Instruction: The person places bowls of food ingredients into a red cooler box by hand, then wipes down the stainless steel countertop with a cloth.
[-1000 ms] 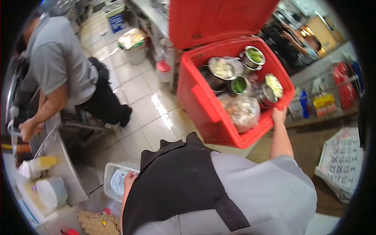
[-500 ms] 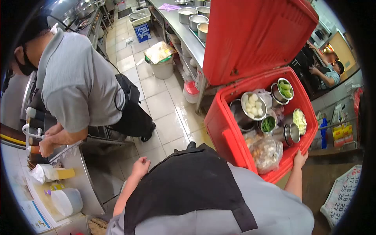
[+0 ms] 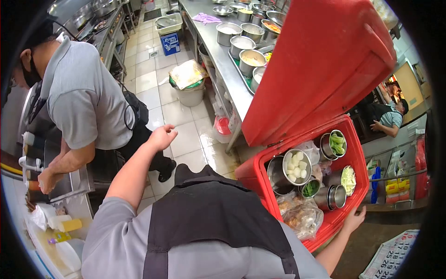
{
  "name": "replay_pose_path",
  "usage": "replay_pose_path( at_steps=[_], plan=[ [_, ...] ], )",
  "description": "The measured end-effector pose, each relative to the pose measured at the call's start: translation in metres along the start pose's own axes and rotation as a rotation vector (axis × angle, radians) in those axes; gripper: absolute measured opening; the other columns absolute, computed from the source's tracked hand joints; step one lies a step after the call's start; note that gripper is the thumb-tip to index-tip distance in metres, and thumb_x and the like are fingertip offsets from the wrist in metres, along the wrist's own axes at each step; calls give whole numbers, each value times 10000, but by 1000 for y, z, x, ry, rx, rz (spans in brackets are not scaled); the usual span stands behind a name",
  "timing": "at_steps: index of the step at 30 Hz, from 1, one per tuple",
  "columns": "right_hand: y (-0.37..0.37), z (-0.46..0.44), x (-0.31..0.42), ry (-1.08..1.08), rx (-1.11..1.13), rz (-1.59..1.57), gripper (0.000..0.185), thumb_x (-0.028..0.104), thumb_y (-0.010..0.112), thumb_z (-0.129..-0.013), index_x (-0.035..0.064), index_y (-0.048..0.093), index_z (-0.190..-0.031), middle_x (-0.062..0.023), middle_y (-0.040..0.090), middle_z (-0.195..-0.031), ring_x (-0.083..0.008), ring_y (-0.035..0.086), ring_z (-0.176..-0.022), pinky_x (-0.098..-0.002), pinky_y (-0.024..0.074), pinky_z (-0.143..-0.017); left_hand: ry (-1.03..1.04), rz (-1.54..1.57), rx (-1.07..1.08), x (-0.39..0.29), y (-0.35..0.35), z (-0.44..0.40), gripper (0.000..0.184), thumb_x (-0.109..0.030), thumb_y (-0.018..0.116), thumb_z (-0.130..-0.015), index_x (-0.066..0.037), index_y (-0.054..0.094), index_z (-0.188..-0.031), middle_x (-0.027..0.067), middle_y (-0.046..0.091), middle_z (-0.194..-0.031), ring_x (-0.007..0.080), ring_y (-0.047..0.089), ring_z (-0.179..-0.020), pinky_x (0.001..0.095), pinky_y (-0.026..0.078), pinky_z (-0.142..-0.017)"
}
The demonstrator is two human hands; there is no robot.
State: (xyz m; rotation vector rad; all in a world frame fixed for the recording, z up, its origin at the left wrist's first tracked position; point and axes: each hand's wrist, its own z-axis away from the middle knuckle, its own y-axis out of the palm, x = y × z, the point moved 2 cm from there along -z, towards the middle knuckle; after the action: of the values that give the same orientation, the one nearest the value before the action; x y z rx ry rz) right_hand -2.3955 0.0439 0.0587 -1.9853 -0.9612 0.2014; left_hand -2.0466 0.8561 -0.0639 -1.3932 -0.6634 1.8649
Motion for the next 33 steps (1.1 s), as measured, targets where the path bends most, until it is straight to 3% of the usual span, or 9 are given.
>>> replay_pose_path(
  at_steps=[4, 8, 10, 11, 14, 22, 28, 30, 33],
  plan=[
    [-54, -51, 137, -91, -56, -525, 456, 196, 637, -980, 15, 518, -1381, -120, 563, -1300, -169, 572, -1063, -297, 457, -941, 52, 60, -1, 4, -21, -42, 507, -388, 653, -901, -36, 620, -1264, 212, 672, -1185, 324, 651, -1111, 383, 496, -974],
    [-132, -52, 318, -296, -182, -808, 363, 117, 531, -1026, -20, 522, -1362, -131, 586, -1305, -181, 560, -1149, -309, 453, -978, 58, 49, 115, 32, -25, -70, 487, -371, 649, -907, -37, 623, -1261, 208, 659, -1219, 314, 635, -1151, 378, 487, -987],
    [-179, -55, 392, -460, -224, -698, 386, 175, 482, -1049, 3, 499, -1395, -143, 540, -1386, -199, 512, -1275, -298, 450, -1000, 79, 50, 130, 49, -32, -83, 489, -367, 650, -907, -36, 621, -1267, 211, 655, -1229, 319, 633, -1153, 377, 483, -994],
    [-199, -61, 419, -524, -248, -650, 388, 177, 486, -1048, 1, 499, -1393, -146, 541, -1384, -201, 514, -1271, -300, 452, -999, 99, 52, 110, 54, -36, -91, 475, -336, 659, -917, -9, 622, -1259, 201, 681, -1186, 278, 661, -1095, 361, 500, -960],
    [-238, -76, 479, -641, -289, -508, 394, 184, 497, -1043, -6, 499, -1389, -154, 543, -1377, -209, 523, -1261, -306, 458, -995, 84, 65, 133, 66, -39, -121, 470, -330, 656, -915, -12, 624, -1259, 199, 684, -1178, 278, 664, -1089, 359, 502, -954],
    [-259, -107, 544, -620, -148, -182, 414, 203, 526, -1030, -24, 498, -1376, -177, 550, -1359, -229, 545, -1233, -323, 473, -984, 234, 163, 127, 12, -44, -204, 419, -342, 650, -902, -24, 661, -1175, 190, 708, -1089, 302, 678, -1037, 382, 516, -919],
    [-270, -95, 545, -579, -71, -104, 432, 217, 548, -1021, -37, 498, -1366, -195, 556, -1345, -244, 561, -1212, -336, 485, -976, 348, 407, -157, -50, -62, -289, 259, -265, 643, -924, -34, 701, -1026, 141, 730, -938, 215, 701, -874, 327, 536, -804],
    [-276, -90, 541, -556, -62, -96, 438, 222, 556, -1018, -41, 497, -1363, -200, 558, -1340, -249, 567, -1205, -340, 489, -973, 413, 453, -282, -75, -76, -329, 215, -198, 632, -961, -2, 675, -1036, 33, 674, -837, 79, 613, -734, 260, 531, -716],
    [-280, -85, 541, -527, -40, -72, 448, 229, 567, -1013, -48, 497, -1358, -209, 560, -1334, -256, 575, -1194, -347, 495, -969, 489, 562, -307, -135, -117, -366, 227, -204, 625, -970, 5, 664, -1051, 37, 682, -881, 94, 631, -733, 253, 526, -699]
  ],
)
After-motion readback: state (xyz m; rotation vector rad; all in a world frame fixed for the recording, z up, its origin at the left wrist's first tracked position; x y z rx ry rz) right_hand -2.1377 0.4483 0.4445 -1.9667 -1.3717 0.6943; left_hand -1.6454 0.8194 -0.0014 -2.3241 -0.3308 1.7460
